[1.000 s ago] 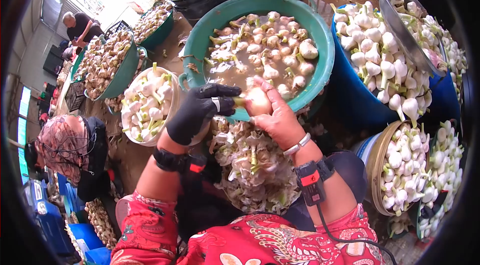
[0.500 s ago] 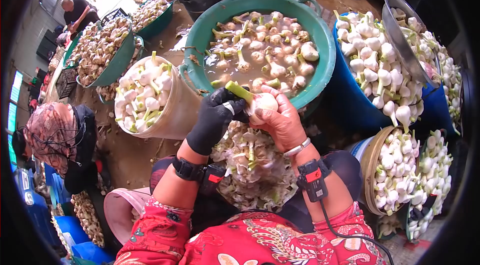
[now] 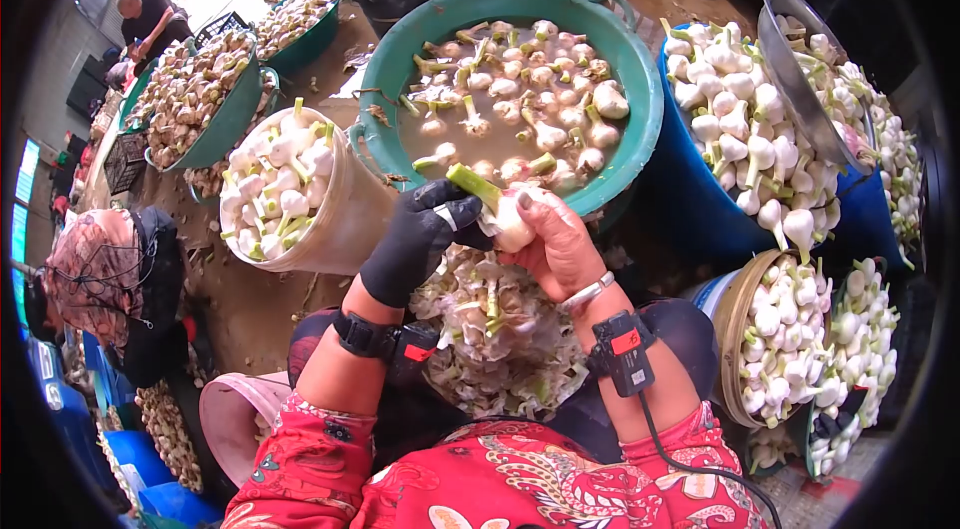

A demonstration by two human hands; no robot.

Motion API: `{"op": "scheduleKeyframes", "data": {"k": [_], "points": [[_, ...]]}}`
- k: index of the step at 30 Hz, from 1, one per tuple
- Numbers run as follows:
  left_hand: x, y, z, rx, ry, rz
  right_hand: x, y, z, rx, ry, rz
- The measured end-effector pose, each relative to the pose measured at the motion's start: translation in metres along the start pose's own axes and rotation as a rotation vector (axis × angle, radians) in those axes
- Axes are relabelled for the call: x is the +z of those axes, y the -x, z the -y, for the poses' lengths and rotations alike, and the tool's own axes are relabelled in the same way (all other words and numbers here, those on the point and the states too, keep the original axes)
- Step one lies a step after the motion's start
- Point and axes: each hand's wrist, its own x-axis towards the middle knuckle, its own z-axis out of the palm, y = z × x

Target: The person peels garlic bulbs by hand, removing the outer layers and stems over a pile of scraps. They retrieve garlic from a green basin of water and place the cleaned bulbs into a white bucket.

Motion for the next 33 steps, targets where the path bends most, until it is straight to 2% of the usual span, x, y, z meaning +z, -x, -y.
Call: {"op": "scheduleKeyframes", "data": {"k": [3, 5, 6, 8, 12, 15, 17, 18, 20, 21, 22, 24, 25, 28, 32, 33], "points": [[-0.003, 0.002, 0.001, -0.020, -0.059, 0.010, 0.000, 0.000, 0.000, 0.058, -0.034, 0.073], [0.000, 0.002, 0.001, -0.007, -0.087, -0.001, 0.004, 0.000, -0.005, -0.008, -0.010, -0.055], [0.005, 0.003, -0.001, -0.020, -0.005, -0.022, 0.003, 0.000, -0.005, -0.006, -0.007, -0.055], [0.010, 0.003, 0.000, -0.033, 0.076, -0.043, 0.001, -0.003, -0.007, -0.173, 0.190, -0.082], [0.006, -0.002, 0.012, -0.076, 0.117, -0.057, 0.002, -0.004, -0.012, -0.202, 0.220, -0.096], [-0.008, -0.004, 0.016, -0.058, -0.027, -0.027, -0.013, -0.004, -0.006, 0.093, 0.039, -0.057], [-0.015, -0.004, 0.021, 0.293, -0.640, -0.017, -0.015, -0.001, 0.005, 0.378, -0.120, 0.074], [-0.016, -0.001, 0.023, 0.286, -0.641, -0.016, -0.012, 0.004, 0.007, 0.490, -0.143, 0.157], [-0.013, 0.003, 0.020, 0.359, -0.539, 0.109, -0.011, 0.011, -0.002, 0.662, -0.228, 0.283], [-0.011, 0.005, 0.017, 0.344, -0.713, 0.166, -0.016, 0.008, -0.005, 0.652, -0.204, 0.366], [-0.011, 0.007, 0.017, 0.340, -0.713, 0.167, -0.015, 0.008, -0.005, 0.638, -0.185, 0.446], [-0.009, 0.007, 0.017, 0.204, -0.367, 0.090, -0.007, 0.014, 0.000, 0.493, -0.185, 0.322], [-0.009, 0.005, 0.014, 0.125, -0.187, -0.017, -0.011, 0.011, 0.002, 0.455, -0.171, 0.271], [-0.012, 0.019, -0.007, -0.135, 0.008, 0.162, -0.012, 0.006, 0.008, 0.321, -0.152, 0.169], [-0.003, 0.016, 0.004, -0.095, -0.010, 0.064, -0.011, -0.003, -0.001, 0.317, -0.102, 0.182], [-0.002, 0.016, 0.005, -0.028, -0.070, 0.039, -0.011, -0.007, -0.004, 0.282, -0.097, 0.168]]}}
